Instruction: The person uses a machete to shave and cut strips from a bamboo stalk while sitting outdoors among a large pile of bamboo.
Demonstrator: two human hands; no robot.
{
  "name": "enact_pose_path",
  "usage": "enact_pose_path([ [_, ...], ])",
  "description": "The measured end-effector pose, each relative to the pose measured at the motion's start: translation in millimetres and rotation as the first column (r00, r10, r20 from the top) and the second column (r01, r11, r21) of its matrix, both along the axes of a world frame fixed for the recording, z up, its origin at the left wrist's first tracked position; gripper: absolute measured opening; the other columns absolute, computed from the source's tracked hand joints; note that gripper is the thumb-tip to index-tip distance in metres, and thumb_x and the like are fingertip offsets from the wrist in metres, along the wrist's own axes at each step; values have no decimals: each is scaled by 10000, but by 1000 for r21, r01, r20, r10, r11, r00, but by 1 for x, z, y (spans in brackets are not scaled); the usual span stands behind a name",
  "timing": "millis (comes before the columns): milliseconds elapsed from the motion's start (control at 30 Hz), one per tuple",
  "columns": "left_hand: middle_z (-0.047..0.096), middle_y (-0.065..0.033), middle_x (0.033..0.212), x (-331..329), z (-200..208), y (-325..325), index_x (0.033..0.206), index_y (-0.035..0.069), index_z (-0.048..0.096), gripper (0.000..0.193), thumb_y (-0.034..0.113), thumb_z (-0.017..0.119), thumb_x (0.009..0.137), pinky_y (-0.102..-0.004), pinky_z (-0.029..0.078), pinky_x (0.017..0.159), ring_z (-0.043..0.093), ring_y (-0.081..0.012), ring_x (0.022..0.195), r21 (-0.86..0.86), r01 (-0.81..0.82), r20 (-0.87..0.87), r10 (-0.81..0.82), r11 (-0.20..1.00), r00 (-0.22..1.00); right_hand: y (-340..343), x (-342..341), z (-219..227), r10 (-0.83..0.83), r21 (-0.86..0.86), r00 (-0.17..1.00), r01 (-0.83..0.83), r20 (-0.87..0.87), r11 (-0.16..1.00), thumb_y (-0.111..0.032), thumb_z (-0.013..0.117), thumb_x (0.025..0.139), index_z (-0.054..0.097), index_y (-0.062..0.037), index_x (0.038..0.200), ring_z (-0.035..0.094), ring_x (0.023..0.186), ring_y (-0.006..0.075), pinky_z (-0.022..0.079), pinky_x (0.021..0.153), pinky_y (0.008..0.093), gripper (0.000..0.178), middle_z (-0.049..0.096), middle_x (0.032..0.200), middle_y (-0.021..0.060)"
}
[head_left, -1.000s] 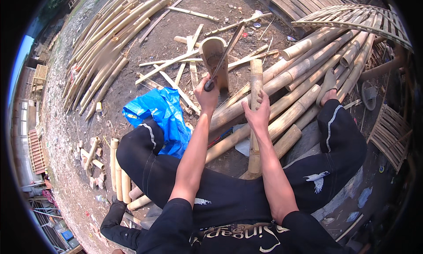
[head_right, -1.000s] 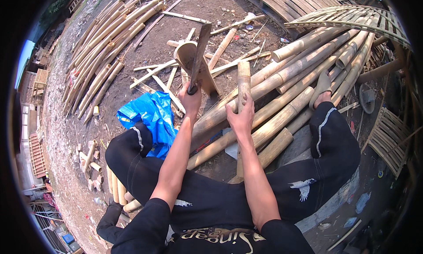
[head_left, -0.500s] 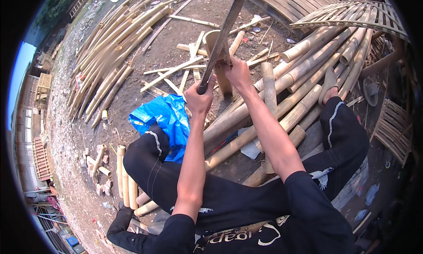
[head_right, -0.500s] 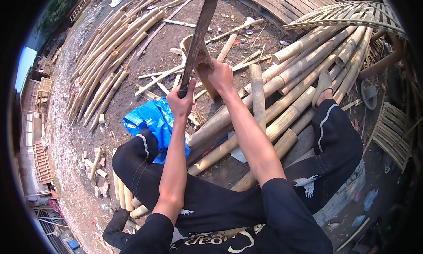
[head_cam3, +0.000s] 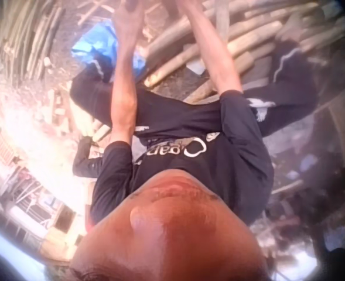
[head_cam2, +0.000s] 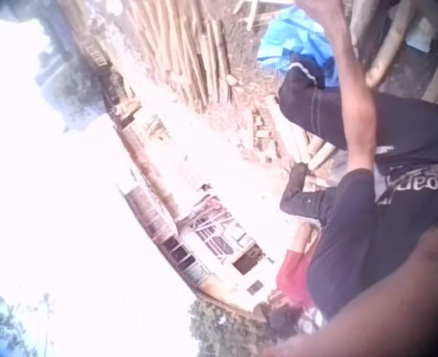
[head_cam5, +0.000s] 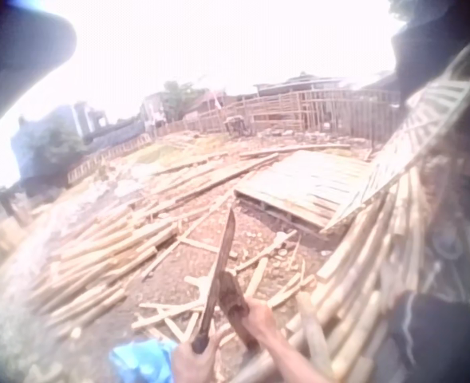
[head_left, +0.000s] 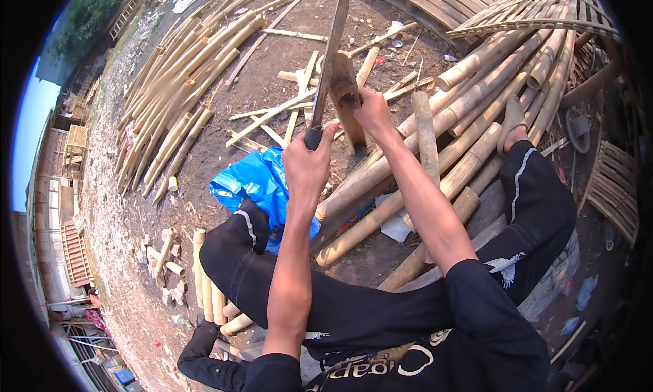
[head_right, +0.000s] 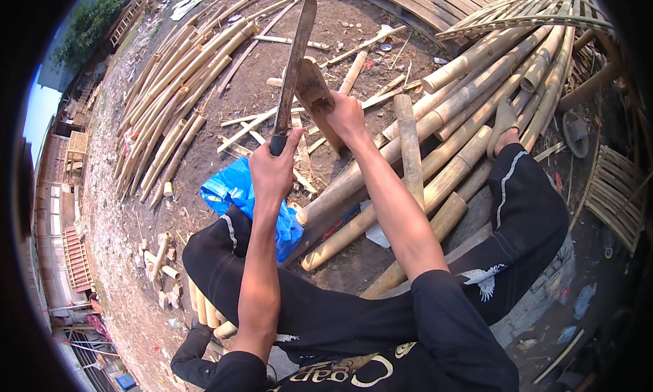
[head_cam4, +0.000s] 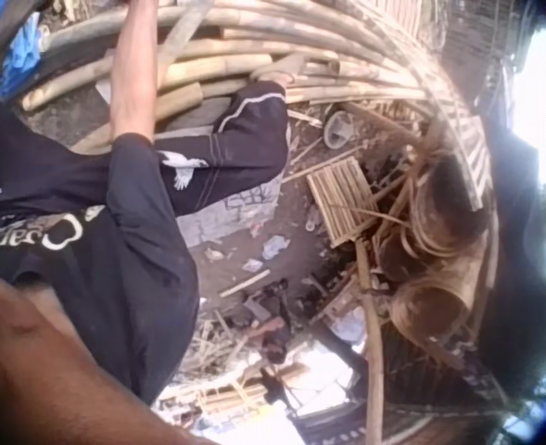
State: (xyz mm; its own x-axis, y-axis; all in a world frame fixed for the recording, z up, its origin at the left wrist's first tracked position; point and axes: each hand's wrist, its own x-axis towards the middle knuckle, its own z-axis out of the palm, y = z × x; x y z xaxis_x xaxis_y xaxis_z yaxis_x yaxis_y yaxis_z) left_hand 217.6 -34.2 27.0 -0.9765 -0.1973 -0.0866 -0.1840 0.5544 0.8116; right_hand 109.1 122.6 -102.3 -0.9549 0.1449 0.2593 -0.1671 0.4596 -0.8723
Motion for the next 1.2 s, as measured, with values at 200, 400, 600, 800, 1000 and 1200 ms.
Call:
enact_pose_path([
  [200, 471, -9, 507, 8, -6, 5, 664, -3, 564, 589, 507, 734, 905, -324, 366, 427, 467, -100, 446, -117, 3, -42, -8, 993, 999, 3, -1, 1, 41, -53, 999, -41, 0, 998, -63, 633, 811, 726, -116, 1079, 680, 894, 427, 542, 756, 478, 289, 698, 882, 229],
  [400, 481, -23, 518, 12, -5, 19, 684, -28, 582, 577, 479, 725, 920, -344, 338, 467, 421, -104, 505, -125, -17, -41, 12, 992, 999, 7, -1, -1, 41, -72, 999, -41, -11, 997, -23, 612, 801, 728, -111, 1086, 687, 899, 416, 547, 761, 463, 320, 699, 892, 232],
  [600, 629, -168, 613, 15, -9, 26, 791, -46, 661, 565, 503, 696, 921, -436, 476, 579, 631, -313, 572, -149, -25, -14, 23, 989, 1000, 7, -1, -1, 71, -76, 997, -73, -34, 994, 1, 613, 780, 729, -81, 1089, 699, 895, 402, 555, 768, 446, 340, 710, 900, 230],
  [800, 472, -19, 509, 13, -13, 29, 660, -5, 553, 569, 464, 702, 945, -342, 332, 452, 432, -97, 486, -65, -67, -137, 58, 996, 989, 6, 3, 0, 69, -118, 997, -73, -38, 990, 46, 594, 795, 709, 21, 1025, 710, 781, 218, 520, 708, 356, 258, 712, 848, 223],
  [1000, 462, -12, 510, 12, -7, 24, 655, -8, 545, 581, 472, 703, 942, -342, 327, 454, 421, -100, 490, -67, -70, -85, 65, 995, 994, 6, 6, 4, 69, -89, 998, -70, -14, 994, -31, 626, 782, 740, -74, 1075, 712, 880, 384, 564, 776, 422, 318, 715, 883, 226],
  [1200, 469, -12, 522, 15, -10, 29, 661, -15, 557, 579, 470, 707, 940, -341, 334, 467, 420, -96, 509, -70, -71, -79, 66, 995, 995, 8, 5, 1, 86, -138, 996, -91, -39, 986, -26, 624, 782, 742, -72, 1062, 709, 871, 389, 566, 767, 430, 307, 712, 872, 227],
])
